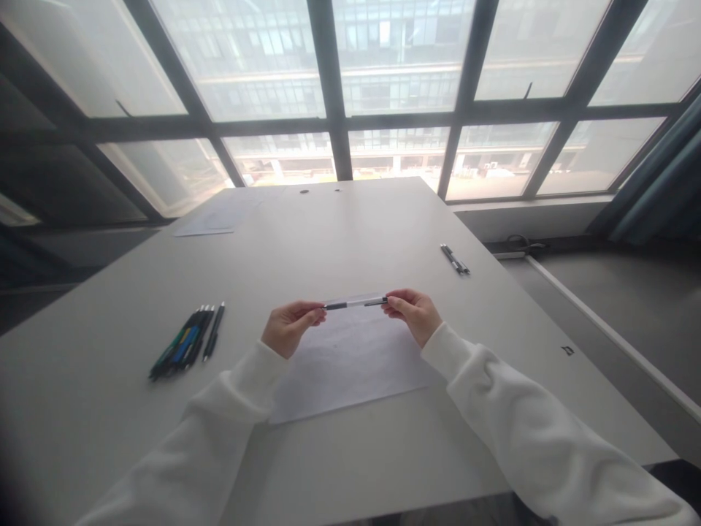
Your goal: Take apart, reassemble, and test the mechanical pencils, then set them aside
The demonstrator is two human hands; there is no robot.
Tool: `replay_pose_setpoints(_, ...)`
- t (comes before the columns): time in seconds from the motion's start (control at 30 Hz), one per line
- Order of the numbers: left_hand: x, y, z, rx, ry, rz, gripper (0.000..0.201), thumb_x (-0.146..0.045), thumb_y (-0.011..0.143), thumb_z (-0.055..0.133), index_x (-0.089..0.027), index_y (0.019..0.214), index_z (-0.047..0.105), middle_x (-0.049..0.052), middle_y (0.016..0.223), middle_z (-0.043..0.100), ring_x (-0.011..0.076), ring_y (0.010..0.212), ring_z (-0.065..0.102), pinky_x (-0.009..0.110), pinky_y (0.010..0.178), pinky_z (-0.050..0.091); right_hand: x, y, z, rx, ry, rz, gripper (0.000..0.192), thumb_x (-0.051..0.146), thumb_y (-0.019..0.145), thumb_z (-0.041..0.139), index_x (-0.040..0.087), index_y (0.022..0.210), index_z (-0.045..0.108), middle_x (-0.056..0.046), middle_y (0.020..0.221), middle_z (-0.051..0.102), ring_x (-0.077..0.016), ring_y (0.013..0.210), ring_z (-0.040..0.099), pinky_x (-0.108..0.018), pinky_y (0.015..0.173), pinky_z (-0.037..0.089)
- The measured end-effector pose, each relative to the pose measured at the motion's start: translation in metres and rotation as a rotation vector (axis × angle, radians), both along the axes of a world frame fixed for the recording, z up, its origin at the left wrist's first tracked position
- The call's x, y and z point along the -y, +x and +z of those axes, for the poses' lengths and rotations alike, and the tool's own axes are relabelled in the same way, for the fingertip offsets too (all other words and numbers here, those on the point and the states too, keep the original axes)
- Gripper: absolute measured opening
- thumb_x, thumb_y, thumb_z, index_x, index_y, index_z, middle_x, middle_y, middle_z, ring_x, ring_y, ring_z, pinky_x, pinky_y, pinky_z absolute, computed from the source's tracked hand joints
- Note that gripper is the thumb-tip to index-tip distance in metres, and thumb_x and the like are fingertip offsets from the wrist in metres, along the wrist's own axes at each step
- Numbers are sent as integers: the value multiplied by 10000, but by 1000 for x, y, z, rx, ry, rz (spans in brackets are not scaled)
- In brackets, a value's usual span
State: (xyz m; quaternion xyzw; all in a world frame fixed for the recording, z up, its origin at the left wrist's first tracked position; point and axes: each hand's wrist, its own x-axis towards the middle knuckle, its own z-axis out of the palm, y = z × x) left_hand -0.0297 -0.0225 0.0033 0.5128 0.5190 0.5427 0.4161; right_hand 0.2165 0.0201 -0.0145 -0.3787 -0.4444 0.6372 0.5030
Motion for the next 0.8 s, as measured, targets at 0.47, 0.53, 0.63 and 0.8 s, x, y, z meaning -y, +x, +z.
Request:
replay_pose_setpoints(0.47, -1, -2, 0, 36, -38, 10, 304, -350, 605, 707, -101, 769, 649, 79, 678, 685, 174, 626, 637, 325, 640, 530, -2, -1, -1, -8, 25, -10, 254, 318, 601, 734, 148, 781, 675, -54, 668, 670, -140, 623, 594, -302, 654, 461)
replay_pose_setpoints(0.53, -1, -2, -1, 41, -41, 8, 306, -349, 609, 708, -101, 776, 647, 77, 680, 685, 171, 627, 637, 323, 644, 531, -2, -1, -2, -9, 21, -10, 251, 319, 609, 730, 146, 782, 674, -55, 664, 669, -138, 618, 593, -297, 646, 458)
replay_pose_setpoints(0.63, -1, -3, -1, 50, -46, 2, 303, -345, 616, 707, -99, 780, 642, 76, 681, 684, 172, 629, 638, 325, 649, 534, -1, -1, -1, -5, 12, -4, 255, 330, 613, 727, 146, 781, 672, -57, 663, 669, -141, 614, 592, -296, 635, 458)
replay_pose_setpoints(0.8, -1, -4, -2, 50, -46, -10, 299, -350, 635, 694, -98, 785, 635, 82, 693, 685, 176, 633, 640, 331, 648, 541, 0, -1, 2, 4, 15, -6, 249, 337, 620, 721, 143, 766, 668, -57, 650, 664, -140, 601, 588, -288, 612, 459)
